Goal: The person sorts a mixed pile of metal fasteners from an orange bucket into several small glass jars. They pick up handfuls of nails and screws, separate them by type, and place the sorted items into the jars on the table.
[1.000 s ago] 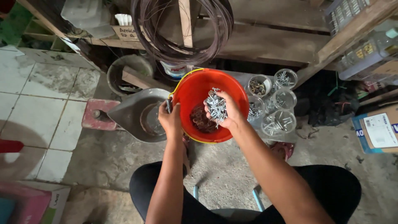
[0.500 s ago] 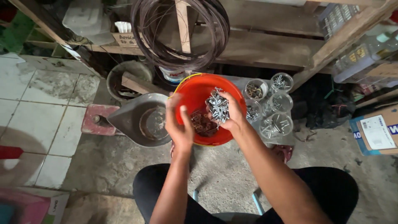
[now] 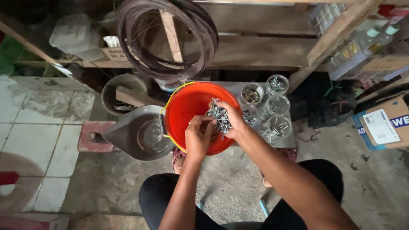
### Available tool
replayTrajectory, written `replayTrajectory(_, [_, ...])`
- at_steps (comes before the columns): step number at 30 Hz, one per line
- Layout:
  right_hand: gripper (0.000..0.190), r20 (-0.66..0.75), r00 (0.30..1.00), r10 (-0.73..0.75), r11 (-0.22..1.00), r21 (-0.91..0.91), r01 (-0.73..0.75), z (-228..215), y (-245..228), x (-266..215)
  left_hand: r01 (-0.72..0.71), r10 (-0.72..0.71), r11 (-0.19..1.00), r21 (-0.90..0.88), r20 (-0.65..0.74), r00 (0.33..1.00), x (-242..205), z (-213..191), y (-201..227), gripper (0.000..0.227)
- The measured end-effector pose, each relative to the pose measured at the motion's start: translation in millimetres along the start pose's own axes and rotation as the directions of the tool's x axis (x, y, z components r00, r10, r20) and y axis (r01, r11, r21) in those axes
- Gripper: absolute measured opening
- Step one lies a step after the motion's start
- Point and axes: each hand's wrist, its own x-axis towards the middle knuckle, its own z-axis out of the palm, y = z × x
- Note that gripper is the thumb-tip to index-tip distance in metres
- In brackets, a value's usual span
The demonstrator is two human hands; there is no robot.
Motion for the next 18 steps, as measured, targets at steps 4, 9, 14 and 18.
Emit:
replayTrajectory(4, [0.032,-0.002,1.000,0.004,1.000,-0.022,-0.004,-13.7,-0.6,16.4,0.075,-0.073,0.993,-0.086,0.023,0.997,-2.1,3.9,16.5,0.011])
replayTrajectory(9, [0.039,0.096,0.995,0.034,0.999,0.002,-0.034,-28.5,-1.1,31.1,0.050,-0.082,0.948,-0.313,-0.091,0.992,5.4,1.2,18.5,0.007])
replayTrajectory(14, [0.041,0.128,0.990,0.068,0.997,0.026,-0.072,-9.8,-12.3,-1.3,0.031,-0.109,0.929,-0.368,-0.193,0.975,23.9,-5.9,20.7,0.006])
replayTrajectory(18, [0.039,0.125,0.990,0.067,0.994,0.078,-0.077,-6.0,-15.1,2.4,0.118,-0.471,0.682,-0.722,-0.310,0.826,39.0,8.9,-29.5,0.014])
